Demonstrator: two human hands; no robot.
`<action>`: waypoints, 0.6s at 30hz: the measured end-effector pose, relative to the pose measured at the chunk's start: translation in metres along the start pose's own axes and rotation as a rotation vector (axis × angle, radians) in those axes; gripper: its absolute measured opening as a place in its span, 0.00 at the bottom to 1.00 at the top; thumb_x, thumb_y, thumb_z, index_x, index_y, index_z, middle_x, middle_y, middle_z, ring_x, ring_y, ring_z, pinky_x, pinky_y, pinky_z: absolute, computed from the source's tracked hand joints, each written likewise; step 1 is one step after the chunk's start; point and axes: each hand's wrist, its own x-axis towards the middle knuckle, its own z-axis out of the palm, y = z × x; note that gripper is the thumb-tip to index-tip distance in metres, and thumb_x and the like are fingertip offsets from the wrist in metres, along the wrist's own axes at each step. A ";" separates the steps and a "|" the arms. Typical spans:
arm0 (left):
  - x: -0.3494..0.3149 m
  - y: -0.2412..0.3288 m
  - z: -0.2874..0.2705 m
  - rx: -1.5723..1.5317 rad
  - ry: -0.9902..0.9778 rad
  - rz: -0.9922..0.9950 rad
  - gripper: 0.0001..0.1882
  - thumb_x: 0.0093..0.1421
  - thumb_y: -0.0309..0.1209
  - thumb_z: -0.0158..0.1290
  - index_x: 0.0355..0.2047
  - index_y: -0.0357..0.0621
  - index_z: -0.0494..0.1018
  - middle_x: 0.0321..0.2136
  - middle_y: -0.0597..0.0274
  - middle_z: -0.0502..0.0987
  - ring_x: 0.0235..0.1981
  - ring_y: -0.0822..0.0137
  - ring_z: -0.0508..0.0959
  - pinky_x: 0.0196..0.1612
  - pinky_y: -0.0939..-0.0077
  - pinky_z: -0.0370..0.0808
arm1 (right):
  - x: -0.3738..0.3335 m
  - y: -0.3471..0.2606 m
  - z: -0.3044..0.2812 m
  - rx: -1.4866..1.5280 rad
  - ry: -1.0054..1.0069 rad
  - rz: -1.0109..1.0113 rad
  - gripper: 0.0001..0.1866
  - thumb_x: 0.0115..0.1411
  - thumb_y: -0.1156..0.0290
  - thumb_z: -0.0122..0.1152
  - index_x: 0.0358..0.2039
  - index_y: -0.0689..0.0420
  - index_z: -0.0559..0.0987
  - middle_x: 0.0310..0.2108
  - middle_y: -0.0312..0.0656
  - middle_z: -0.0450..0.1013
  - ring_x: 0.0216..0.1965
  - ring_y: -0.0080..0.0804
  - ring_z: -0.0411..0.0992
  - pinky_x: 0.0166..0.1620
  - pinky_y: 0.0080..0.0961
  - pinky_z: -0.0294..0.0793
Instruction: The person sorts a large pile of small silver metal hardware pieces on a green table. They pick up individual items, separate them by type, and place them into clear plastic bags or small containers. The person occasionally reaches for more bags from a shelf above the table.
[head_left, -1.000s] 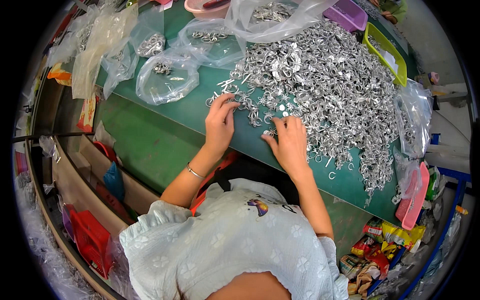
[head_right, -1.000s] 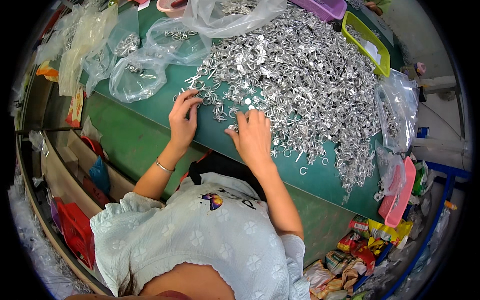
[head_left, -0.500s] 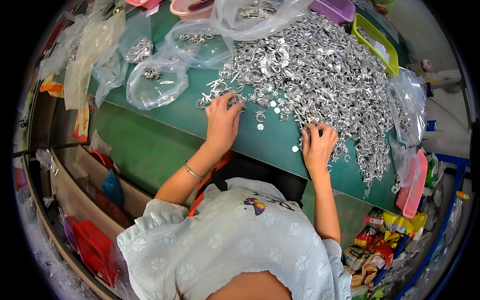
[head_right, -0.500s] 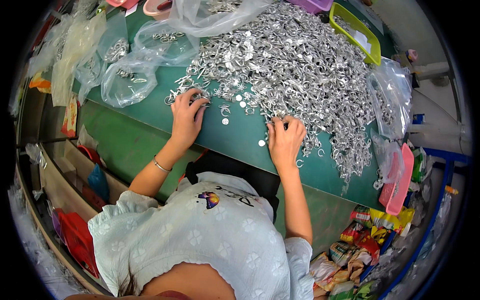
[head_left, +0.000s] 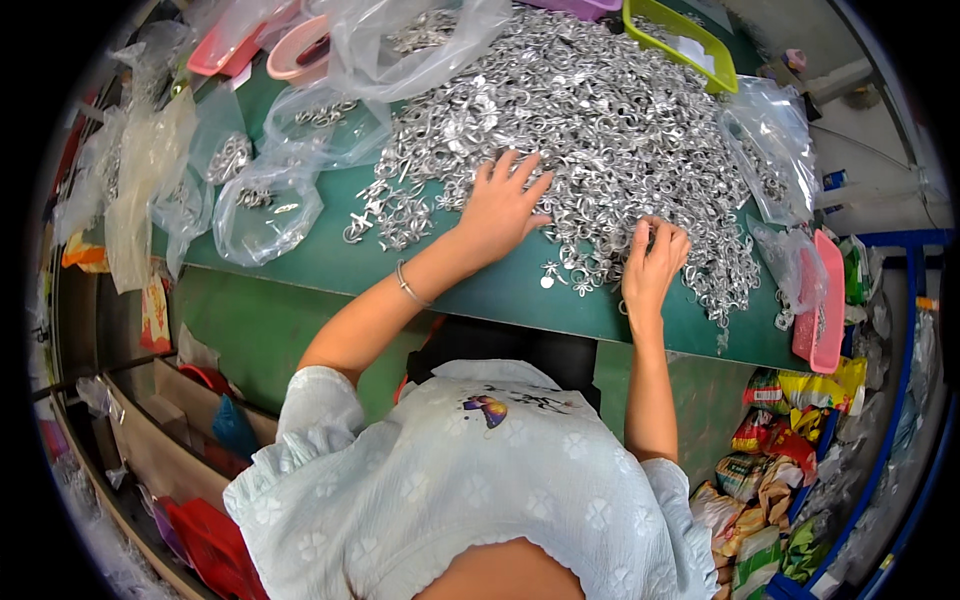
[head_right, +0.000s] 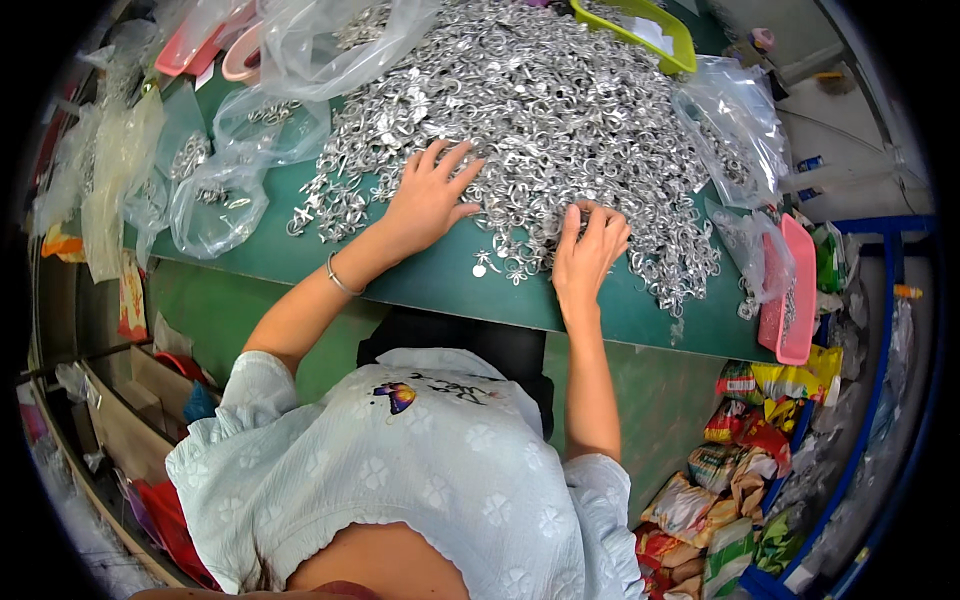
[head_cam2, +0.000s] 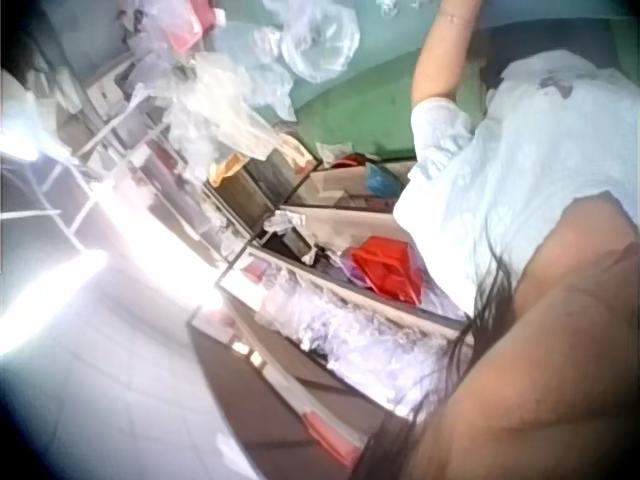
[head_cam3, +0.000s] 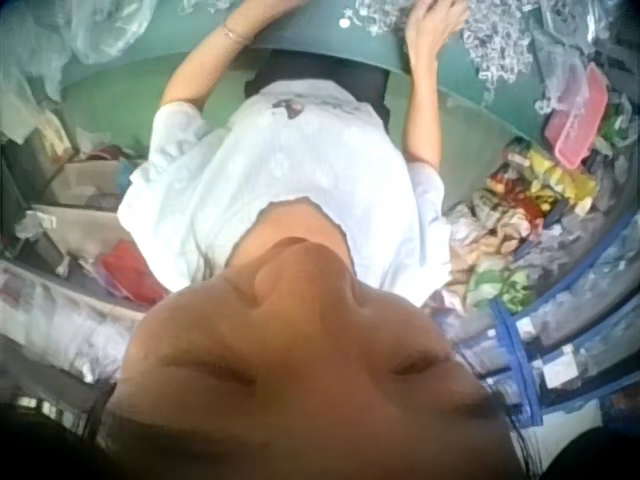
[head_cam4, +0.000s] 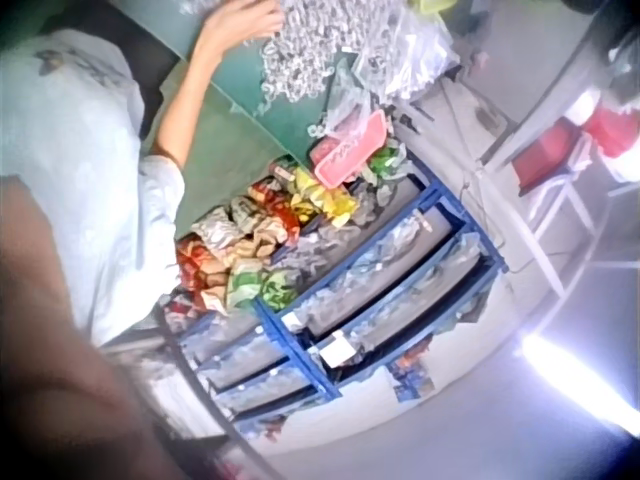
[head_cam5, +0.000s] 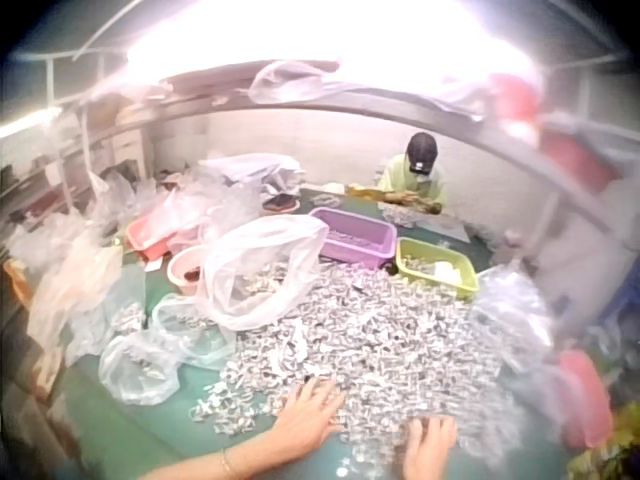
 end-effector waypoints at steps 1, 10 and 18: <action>-0.003 0.001 0.001 0.042 -0.001 0.009 0.27 0.49 0.36 0.57 0.50 0.45 0.65 0.52 0.57 0.64 0.54 0.54 0.61 0.53 0.56 0.60 | 0.000 0.001 -0.002 -0.048 0.009 -0.004 0.19 0.56 0.61 0.55 0.42 0.61 0.71 0.39 0.49 0.61 0.44 0.45 0.58 0.49 0.40 0.56; -0.042 -0.010 -0.016 0.077 0.002 -0.042 0.18 0.47 0.25 0.55 0.40 0.44 0.67 0.45 0.58 0.67 0.53 0.55 0.63 0.55 0.54 0.57 | -0.029 -0.052 0.009 -0.115 -0.226 -0.337 0.35 0.45 0.54 0.66 0.49 0.62 0.67 0.38 0.49 0.62 0.46 0.48 0.57 0.52 0.47 0.53; -0.060 -0.024 -0.029 -0.048 0.153 -0.195 0.14 0.50 0.21 0.50 0.39 0.41 0.68 0.43 0.58 0.69 0.49 0.55 0.66 0.56 0.54 0.56 | -0.025 -0.066 0.025 0.140 -0.361 -0.519 0.35 0.46 0.58 0.65 0.50 0.64 0.65 0.38 0.46 0.62 0.44 0.45 0.59 0.51 0.45 0.54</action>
